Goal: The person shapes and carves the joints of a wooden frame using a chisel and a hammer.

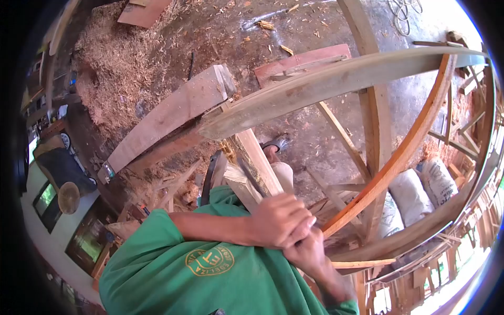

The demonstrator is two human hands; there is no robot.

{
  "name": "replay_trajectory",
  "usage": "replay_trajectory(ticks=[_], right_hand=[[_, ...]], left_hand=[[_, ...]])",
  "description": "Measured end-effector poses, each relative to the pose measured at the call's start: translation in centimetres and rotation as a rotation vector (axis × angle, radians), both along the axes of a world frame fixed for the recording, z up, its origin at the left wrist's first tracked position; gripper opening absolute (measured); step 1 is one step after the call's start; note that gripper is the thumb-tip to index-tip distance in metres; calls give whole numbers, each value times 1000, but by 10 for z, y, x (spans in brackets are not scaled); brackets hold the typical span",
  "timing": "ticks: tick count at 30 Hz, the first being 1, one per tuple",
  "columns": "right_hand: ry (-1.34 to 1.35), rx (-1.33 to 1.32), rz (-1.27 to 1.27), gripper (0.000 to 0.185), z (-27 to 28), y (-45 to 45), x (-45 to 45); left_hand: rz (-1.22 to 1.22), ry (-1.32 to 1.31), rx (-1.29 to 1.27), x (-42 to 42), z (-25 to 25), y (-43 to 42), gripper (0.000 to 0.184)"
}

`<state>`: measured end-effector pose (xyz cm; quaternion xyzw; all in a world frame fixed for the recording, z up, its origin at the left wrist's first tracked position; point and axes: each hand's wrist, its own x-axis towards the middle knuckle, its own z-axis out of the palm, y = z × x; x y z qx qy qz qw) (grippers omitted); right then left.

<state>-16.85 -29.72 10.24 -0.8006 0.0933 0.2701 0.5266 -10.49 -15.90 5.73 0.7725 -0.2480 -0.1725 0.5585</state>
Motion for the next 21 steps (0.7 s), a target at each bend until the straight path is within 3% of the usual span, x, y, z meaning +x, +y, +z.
replay_trajectory(ticks=[3, 5, 6, 9, 10, 13, 17, 18, 21], right_hand=[[96, -42, -25, 10, 5, 18, 5], [-10, -53, -154, 10, 9, 19, 2], [-177, -9, 19, 21, 9, 8, 1], [-207, -131, 80, 15, -2, 19, 7], [126, 27, -56, 12, 1, 23, 16], [15, -2, -63, 11, 3, 22, 7], [-33, -132, -70, 14, -3, 24, 1], [141, -77, 8, 16, 0, 25, 14], [72, -64, -120, 10, 6, 28, 7]], left_hand=[[84, 85, -36, 10, 0, 11, 17], [55, 39, -48, 2, 2, 5, 18], [-23, 61, -34, 0, 5, 3, 18], [-64, 64, -29, 5, 0, 11, 18], [30, 90, -50, 13, -6, 14, 19], [121, 41, -66, 11, -2, 10, 17], [22, 33, -95, 8, 1, 13, 10], [86, 116, -83, 14, -4, 21, 13], [195, 135, -124, 3, -3, 17, 11]])
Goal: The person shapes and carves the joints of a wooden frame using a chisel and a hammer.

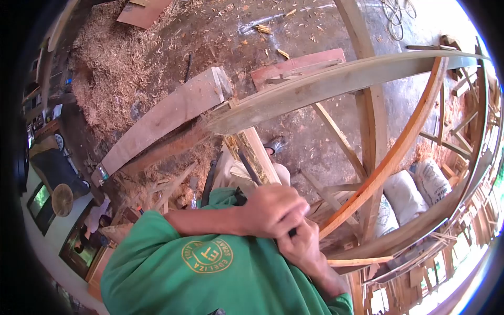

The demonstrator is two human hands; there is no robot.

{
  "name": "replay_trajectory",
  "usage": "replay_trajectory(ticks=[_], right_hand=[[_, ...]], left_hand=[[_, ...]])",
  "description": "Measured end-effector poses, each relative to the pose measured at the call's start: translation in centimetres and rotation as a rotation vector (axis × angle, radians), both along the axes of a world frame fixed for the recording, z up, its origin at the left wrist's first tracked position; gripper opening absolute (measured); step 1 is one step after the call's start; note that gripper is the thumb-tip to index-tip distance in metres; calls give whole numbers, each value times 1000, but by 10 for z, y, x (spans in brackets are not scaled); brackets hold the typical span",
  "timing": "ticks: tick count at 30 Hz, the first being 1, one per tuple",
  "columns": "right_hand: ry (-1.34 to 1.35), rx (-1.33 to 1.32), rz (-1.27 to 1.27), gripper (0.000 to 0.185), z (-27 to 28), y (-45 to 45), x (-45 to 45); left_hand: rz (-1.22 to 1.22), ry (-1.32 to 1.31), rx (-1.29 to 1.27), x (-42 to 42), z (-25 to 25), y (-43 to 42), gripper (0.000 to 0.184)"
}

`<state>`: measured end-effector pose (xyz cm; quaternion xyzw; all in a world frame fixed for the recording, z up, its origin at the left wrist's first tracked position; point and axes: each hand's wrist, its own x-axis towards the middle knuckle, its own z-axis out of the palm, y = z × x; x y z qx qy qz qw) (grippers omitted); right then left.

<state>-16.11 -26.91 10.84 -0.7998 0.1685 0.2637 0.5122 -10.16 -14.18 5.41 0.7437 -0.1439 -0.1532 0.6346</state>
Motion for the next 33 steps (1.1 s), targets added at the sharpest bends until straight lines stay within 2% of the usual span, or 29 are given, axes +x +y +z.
replay_trajectory(ticks=[2, 4, 5, 6, 7, 8, 9, 10, 12, 13, 15, 17, 19, 20, 22, 23, 24, 25, 26, 28, 29, 31, 33], right_hand=[[-53, 5, 33, 11, -6, -1, 9], [-128, 6, 56, 12, -4, -1, 6], [-9, 1, 135, 14, -13, -7, 0], [-23, 4, 134, 14, -7, -6, 8], [-4, -9, 61, 18, 4, -6, 21], [21, -26, -11, 23, 10, -5, 28], [35, -71, -58, 35, 10, -22, 13], [-39, -100, -108, 39, 14, -36, 7], [-80, -160, -258, 39, 24, -55, -1], [-87, -162, -273, 39, 24, -55, -4], [-201, -158, -290, 39, 25, -55, -8], [-240, -165, -224, 39, 30, -41, -4], [-293, -138, -109, 39, 32, -31, -5], [-298, -137, -114, 39, 31, -31, -10], [-209, -83, -64, 38, 26, -37, -17], [-204, -103, -28, 38, 24, -41, -14], [-209, -103, -30, 38, 23, -46, -10], [-100, -66, -48, 38, 21, -50, -7], [14, -24, -61, 38, 18, -53, -3], [49, 26, -34, 37, 13, -56, 4], [13, 22, 53, 37, 10, -58, 8], [-2, 0, 158, 36, 7, -54, 17], [27, 16, 157, 36, 4, -40, 31]], left_hand=[[-115, -69, -5, -4, 3, -5, 9], [-129, -101, -5, 2, 2, 0, 6], [-84, -113, -16, 9, -1, 5, 4], [-37, -127, -19, 16, -3, 12, 5], [-12, -195, -37, 23, -3, 21, 14], [-8, -200, -35, 31, 2, 34, 14], [17, -310, -11, 38, 8, 50, 19], [38, -415, 11, 43, 11, 66, 23], [18, -368, 262, 51, 9, 99, 32], [6, -377, 256, 59, 5, 108, 32], [-323, -300, 734, 69, -11, 120, 30], [-317, -362, 656, 73, -41, 129, 27], [-215, -438, 528, 79, -52, 129, 14], [-218, -444, 529, 77, -54, 130, 14], [-111, -279, 402, 75, -59, 137, 10], [-110, -288, 401, 73, -57, 142, 10], [-19, -128, 404, 66, -53, 151, 9], [72, 38, 407, 59, -50, 161, 8], [74, 44, 414, 56, -48, 173, 8], [68, 300, 583, 47, -43, 199, 14], [80, 312, 589, 43, -38, 210, 14], [-267, 330, 1073, 37, -24, 225, 20], [-298, 346, 1175, 29, -12, 231, 23]])
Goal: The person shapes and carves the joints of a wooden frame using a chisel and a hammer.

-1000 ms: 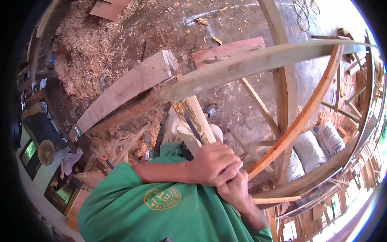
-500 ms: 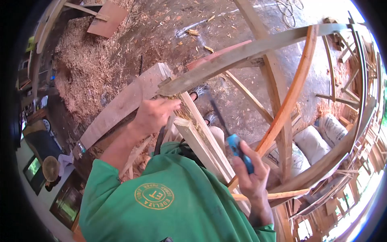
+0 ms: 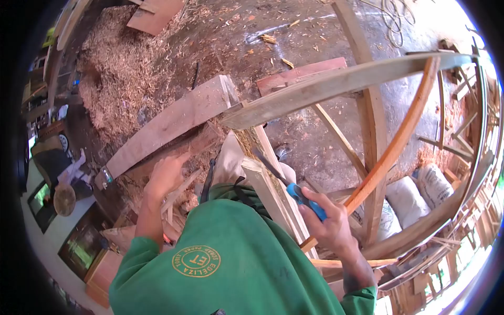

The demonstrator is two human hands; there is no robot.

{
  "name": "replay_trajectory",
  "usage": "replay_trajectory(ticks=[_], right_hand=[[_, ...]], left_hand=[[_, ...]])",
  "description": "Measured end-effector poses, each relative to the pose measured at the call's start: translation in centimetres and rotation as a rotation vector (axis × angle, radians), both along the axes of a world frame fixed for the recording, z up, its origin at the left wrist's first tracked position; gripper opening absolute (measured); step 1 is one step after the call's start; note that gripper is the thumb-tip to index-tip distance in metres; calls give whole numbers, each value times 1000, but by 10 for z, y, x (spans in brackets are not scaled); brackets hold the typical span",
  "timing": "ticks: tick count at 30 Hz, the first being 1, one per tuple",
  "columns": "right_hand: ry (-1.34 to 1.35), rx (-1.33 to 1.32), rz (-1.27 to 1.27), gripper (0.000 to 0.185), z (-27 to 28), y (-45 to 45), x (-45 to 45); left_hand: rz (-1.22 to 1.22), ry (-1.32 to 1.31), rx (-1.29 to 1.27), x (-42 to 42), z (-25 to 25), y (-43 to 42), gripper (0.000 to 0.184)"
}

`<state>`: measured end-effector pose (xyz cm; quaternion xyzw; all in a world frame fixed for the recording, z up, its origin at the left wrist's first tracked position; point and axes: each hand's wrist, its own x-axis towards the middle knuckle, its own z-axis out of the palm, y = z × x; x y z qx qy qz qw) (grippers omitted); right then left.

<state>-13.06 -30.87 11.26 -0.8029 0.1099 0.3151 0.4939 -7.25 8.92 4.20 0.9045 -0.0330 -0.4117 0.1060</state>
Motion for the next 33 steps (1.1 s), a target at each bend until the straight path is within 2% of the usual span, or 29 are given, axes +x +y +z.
replay_trajectory(ticks=[1, 3, 5, 6, 9, 11, 13, 15, 16, 18, 21, 22, 23, 24, 25, 26, 27, 29, 30, 31, 33], right_hand=[[23, 5, -16, 36, -1, 8, 7], [91, 15, -9, 35, 2, 16, 16], [-12, -30, 60, 35, 5, 10, 12], [29, -40, -1, 35, 9, 4, 4], [-64, -98, 85, 35, 12, 8, 9], [-42, -93, 88, 35, 11, 0, 19], [-66, -33, 140, 36, 8, -10, 17], [-58, -4, 159, 37, 6, -25, 14], [-55, -3, 188, 38, 5, -31, 11], [-74, 6, 215, 38, -2, -30, 12], [22, 61, 338, 36, -9, -33, 25], [-130, 82, 427, 29, -12, -37, 15], [-119, 83, 421, 29, -5, -39, 12], [-58, 58, 308, 26, -1, -41, 15], [9, 38, 199, 23, 1, -42, 18], [-11, 22, 336, 21, 0, -53, 16], [-2, 32, 333, 21, -4, -53, 13], [-6, 10, 355, 25, -17, -49, 3], [-12, 49, 476, 30, -24, -42, 9], [-3, 54, 472, 30, -16, -36, 11], [111, -12, 354, 29, 6, -26, 17]], left_hand=[[-53, 17, 91, -2, 5, 1, 26], [7, 21, 80, 2, 10, -8, 22], [146, -252, -204, 4, 7, -8, 17], [154, -251, -203, 9, 8, -10, 17], [243, -270, -372, 25, 12, -22, 14], [207, -410, -394, 34, 9, -36, 14], [128, -432, -582, 31, 28, -62, 13], [-38, -512, -990, 22, 50, -107, 17], [-90, -448, -1147, 3, 43, -129, 22], [-68, -393, -1257, -3, 50, -190, 27], [-48, -397, -1184, -10, 27, -239, 36], [75, -381, -1171, -10, 18, -245, 41], [190, -356, -1161, -10, 14, -251, 46], [202, -360, -1146, -9, 12, -257, 51], [206, -360, -1143, -12, 12, -264, 51], [99, -307, -1121, -19, 17, -271, 53], [-15, -256, -1096, -22, 19, -275, 55], [-4, -279, -1064, -20, 17, -270, 56], [62, -266, -1086, -17, 15, -258, 55], [134, -261, -1108, -15, 15, -255, 54], [106, -253, -1128, -18, 23, -258, 53]])
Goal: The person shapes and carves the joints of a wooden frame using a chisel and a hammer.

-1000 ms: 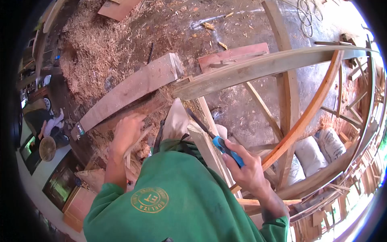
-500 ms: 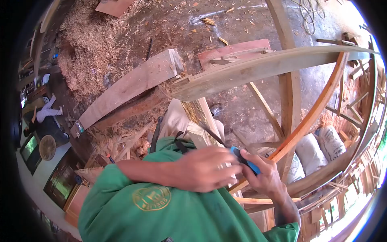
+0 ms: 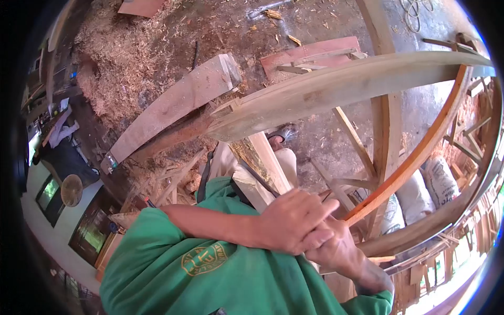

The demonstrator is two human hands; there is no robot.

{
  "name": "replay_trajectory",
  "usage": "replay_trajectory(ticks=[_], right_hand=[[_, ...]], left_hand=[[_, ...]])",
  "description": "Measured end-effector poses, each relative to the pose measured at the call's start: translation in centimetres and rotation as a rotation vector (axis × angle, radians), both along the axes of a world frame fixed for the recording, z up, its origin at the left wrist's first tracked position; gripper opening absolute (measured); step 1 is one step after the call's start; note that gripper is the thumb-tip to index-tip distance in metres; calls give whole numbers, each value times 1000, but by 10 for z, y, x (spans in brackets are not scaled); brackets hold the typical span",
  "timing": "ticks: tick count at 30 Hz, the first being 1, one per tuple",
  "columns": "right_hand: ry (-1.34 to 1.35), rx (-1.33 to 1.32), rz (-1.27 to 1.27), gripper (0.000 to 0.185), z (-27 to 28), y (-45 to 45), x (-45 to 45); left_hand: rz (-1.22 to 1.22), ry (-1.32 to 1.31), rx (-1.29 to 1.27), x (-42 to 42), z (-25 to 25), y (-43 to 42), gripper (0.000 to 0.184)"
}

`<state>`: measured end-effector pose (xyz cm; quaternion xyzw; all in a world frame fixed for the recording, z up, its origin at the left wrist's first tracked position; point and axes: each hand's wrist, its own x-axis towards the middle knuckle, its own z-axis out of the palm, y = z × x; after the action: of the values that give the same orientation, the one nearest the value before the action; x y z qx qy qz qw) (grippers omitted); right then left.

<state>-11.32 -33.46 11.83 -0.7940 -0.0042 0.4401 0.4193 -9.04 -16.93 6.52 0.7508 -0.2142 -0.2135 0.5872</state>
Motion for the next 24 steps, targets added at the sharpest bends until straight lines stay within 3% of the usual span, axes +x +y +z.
replay_trajectory(ticks=[5, 7, 13, 18, 20, 22, 24], right_hand=[[-124, 186, -34, 28, -15, -12, -11], [-125, 144, -70, 26, -10, 8, -2], [-235, 96, -110, 23, -19, -14, -29], [-96, 178, -69, 25, -34, 3, -15], [-253, 169, -155, 28, -29, 10, -20], [-353, 214, -59, 27, -39, -4, -25], [-202, 152, -165, 26, -38, -8, -38]], left_hand=[[-121, -5, 65, -3, -5, -5, 52], [-8, -27, 10, -6, -17, 14, 52], [-75, -47, -15, -11, -6, -8, 47], [-28, -105, 92, 1, -8, 10, 46], [-51, -72, 85, -4, -3, 15, 46], [-85, -97, 64, -1, -6, 7, 47], [-132, -84, 52, -8, -3, 0, 48]])
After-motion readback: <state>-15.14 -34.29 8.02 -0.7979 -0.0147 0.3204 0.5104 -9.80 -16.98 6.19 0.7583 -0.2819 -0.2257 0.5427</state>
